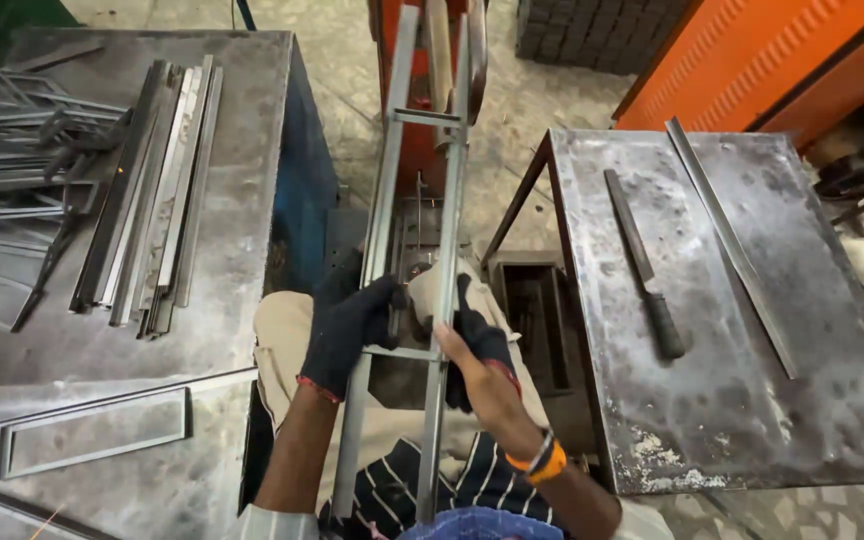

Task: Assembling and spot-welding metal components to create frames at a manual workstation.

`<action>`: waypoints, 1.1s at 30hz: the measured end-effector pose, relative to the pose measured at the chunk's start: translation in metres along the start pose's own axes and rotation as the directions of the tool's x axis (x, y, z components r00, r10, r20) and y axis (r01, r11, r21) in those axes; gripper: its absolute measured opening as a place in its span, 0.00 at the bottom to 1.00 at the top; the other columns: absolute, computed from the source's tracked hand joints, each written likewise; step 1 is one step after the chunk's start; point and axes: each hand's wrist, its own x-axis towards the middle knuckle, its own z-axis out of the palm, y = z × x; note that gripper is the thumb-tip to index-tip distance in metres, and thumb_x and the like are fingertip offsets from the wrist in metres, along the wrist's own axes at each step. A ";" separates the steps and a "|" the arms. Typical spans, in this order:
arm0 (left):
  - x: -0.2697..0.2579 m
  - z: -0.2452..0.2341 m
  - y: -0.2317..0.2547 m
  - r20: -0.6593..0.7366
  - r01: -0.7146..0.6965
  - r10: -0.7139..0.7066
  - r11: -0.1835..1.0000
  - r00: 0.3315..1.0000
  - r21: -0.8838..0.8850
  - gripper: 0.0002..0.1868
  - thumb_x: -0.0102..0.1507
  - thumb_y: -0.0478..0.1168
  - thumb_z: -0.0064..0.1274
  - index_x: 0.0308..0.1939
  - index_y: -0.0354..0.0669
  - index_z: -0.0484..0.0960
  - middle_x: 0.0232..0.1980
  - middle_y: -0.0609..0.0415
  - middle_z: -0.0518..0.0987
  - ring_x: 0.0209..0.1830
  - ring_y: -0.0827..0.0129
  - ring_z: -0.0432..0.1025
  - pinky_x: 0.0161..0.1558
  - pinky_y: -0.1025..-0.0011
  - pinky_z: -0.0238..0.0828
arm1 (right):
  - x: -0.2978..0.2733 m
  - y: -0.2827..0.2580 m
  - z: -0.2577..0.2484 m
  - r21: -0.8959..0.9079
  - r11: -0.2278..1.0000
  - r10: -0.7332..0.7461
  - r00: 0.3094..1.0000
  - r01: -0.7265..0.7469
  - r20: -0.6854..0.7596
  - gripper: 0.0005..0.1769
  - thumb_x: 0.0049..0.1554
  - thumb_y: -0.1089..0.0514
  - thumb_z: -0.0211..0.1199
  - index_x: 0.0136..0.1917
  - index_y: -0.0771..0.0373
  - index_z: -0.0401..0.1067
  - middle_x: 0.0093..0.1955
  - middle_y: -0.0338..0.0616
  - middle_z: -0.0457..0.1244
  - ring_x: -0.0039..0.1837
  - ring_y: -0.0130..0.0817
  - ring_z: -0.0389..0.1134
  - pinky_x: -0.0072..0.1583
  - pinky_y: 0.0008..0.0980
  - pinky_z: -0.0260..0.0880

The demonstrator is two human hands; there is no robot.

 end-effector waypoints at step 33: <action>-0.068 -0.285 -0.059 -0.727 -0.307 0.514 0.857 0.455 0.414 0.11 0.64 0.27 0.51 0.50 0.36 0.76 0.34 0.47 0.81 0.18 0.69 0.71 0.18 0.72 0.62 | 0.078 0.021 0.072 -0.394 0.853 0.437 0.882 -0.343 0.179 0.28 0.60 0.44 0.69 0.51 0.76 0.81 0.44 0.42 0.71 0.44 0.24 0.67 0.47 0.29 0.68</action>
